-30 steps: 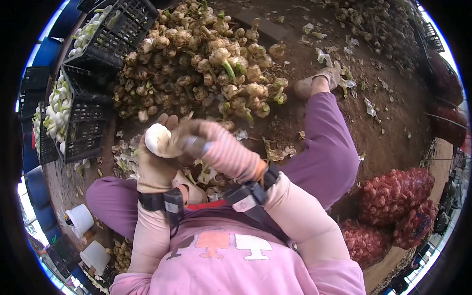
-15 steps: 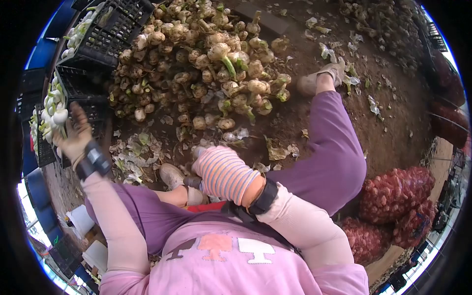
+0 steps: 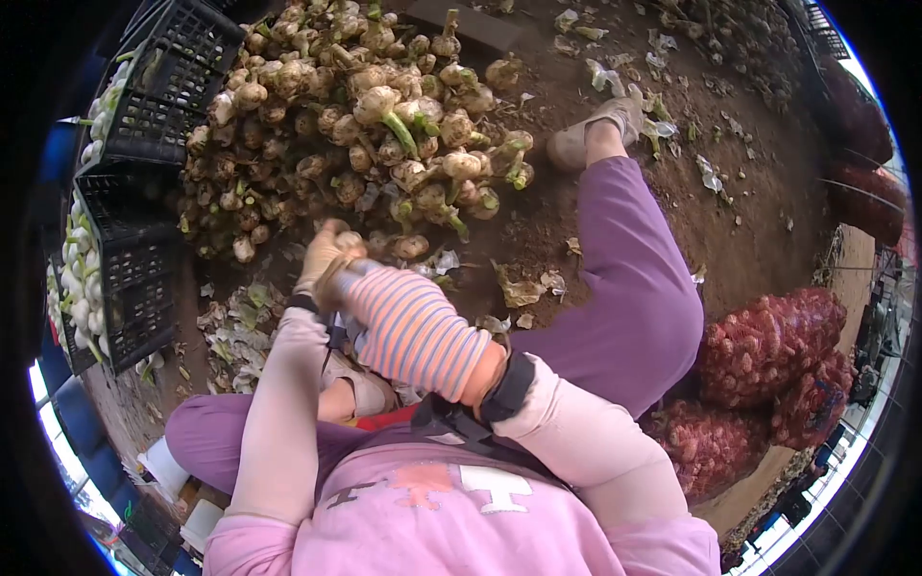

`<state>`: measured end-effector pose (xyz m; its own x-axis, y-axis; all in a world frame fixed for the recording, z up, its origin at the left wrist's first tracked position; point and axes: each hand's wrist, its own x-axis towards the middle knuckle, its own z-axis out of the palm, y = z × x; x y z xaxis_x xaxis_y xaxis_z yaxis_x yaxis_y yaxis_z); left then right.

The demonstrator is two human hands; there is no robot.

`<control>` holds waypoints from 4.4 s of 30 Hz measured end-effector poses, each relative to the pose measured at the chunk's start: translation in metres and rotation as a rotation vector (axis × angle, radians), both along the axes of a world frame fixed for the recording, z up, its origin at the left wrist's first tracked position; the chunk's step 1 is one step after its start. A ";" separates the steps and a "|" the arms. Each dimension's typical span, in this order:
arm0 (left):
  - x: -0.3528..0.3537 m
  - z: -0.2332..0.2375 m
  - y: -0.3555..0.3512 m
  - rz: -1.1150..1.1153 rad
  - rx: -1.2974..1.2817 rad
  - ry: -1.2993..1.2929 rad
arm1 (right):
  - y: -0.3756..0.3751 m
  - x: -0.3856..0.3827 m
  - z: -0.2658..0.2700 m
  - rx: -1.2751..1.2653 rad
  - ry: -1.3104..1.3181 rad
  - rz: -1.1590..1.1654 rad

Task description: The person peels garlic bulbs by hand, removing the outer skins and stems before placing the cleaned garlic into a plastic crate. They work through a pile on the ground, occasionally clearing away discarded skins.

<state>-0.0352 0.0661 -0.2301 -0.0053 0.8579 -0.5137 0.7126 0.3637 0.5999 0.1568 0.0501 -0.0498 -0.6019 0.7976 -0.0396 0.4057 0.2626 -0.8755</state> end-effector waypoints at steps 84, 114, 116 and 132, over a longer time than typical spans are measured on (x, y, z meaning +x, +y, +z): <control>-0.013 0.163 -0.052 1.040 0.346 -0.938 | 0.012 0.029 0.017 -0.458 0.775 -0.105; -0.130 0.214 0.011 0.897 0.690 -1.437 | 0.023 0.024 0.013 -0.660 0.861 -0.648; -0.044 0.173 0.013 0.385 0.512 -0.238 | 0.024 0.031 0.014 -0.618 0.904 -0.611; 0.042 0.073 -0.005 0.046 0.007 -0.716 | 0.025 0.043 0.025 -0.682 0.847 -0.506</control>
<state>0.0070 0.0613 -0.1575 0.2949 0.8684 -0.3987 0.1267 0.3781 0.9171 0.1994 0.0753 -0.0249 -0.2646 0.9201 -0.2887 -0.4432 -0.3819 -0.8110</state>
